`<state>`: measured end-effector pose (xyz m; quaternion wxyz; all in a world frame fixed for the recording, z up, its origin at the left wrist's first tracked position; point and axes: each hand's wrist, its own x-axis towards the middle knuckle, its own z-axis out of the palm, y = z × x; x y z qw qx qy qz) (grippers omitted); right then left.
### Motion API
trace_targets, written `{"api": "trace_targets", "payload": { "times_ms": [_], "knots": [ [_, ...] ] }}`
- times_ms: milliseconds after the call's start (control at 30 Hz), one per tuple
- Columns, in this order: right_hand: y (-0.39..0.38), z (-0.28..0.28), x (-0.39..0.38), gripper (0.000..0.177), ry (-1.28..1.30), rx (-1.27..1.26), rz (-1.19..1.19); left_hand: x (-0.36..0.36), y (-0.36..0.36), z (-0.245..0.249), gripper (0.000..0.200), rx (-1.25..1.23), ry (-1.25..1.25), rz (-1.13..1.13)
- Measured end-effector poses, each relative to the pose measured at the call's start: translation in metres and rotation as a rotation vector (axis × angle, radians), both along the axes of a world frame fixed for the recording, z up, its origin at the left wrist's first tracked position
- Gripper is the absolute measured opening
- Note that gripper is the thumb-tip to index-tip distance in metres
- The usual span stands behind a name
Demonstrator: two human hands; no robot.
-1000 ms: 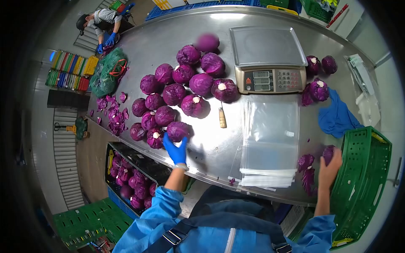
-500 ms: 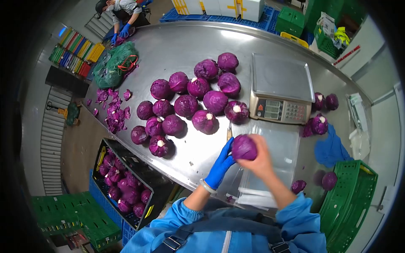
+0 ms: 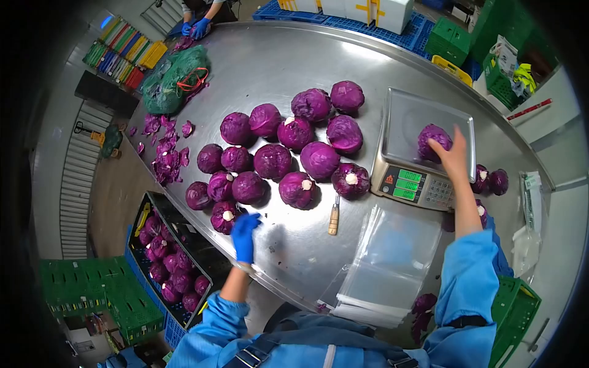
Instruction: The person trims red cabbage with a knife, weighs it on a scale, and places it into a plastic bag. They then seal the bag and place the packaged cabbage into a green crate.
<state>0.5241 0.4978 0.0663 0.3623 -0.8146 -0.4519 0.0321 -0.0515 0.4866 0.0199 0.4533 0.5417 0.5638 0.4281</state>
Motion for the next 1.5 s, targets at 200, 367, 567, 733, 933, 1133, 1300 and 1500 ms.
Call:
{"api": "trace_targets", "payload": {
  "times_ms": [200,367,567,733,933,1133,1300,1500],
  "knots": [
    [-0.119,0.024,-0.045,0.050,0.119,0.117,-0.009,-0.041,0.165,0.013,0.056,0.345,0.540,0.139],
    [-0.225,-0.006,-0.175,0.049,0.170,-0.306,0.408,-0.014,0.245,0.008,0.099,-0.071,1.115,-0.193],
    [-0.212,-0.011,-0.278,0.043,0.283,-0.347,0.764,-0.033,0.250,-0.012,0.079,-0.070,0.298,-0.040],
    [-0.135,0.007,-0.302,0.046,0.573,-0.309,0.692,-0.018,0.118,0.065,0.064,-0.060,-0.590,-0.223],
    [-0.071,0.056,-0.365,0.067,1.799,-0.101,0.656,0.046,-0.003,0.116,0.110,0.200,0.095,-0.307],
    [-0.111,0.058,-0.366,0.065,2.134,0.095,0.545,0.062,-0.057,0.129,0.113,0.217,-0.270,-0.295],
    [-0.136,0.079,-0.379,0.058,2.004,0.277,0.561,0.074,-0.087,0.135,0.112,-0.002,-0.577,-0.264],
    [-0.154,0.087,-0.393,0.061,1.762,0.413,0.523,0.079,-0.098,0.156,0.105,0.031,-0.525,-0.263]
  ]
}}
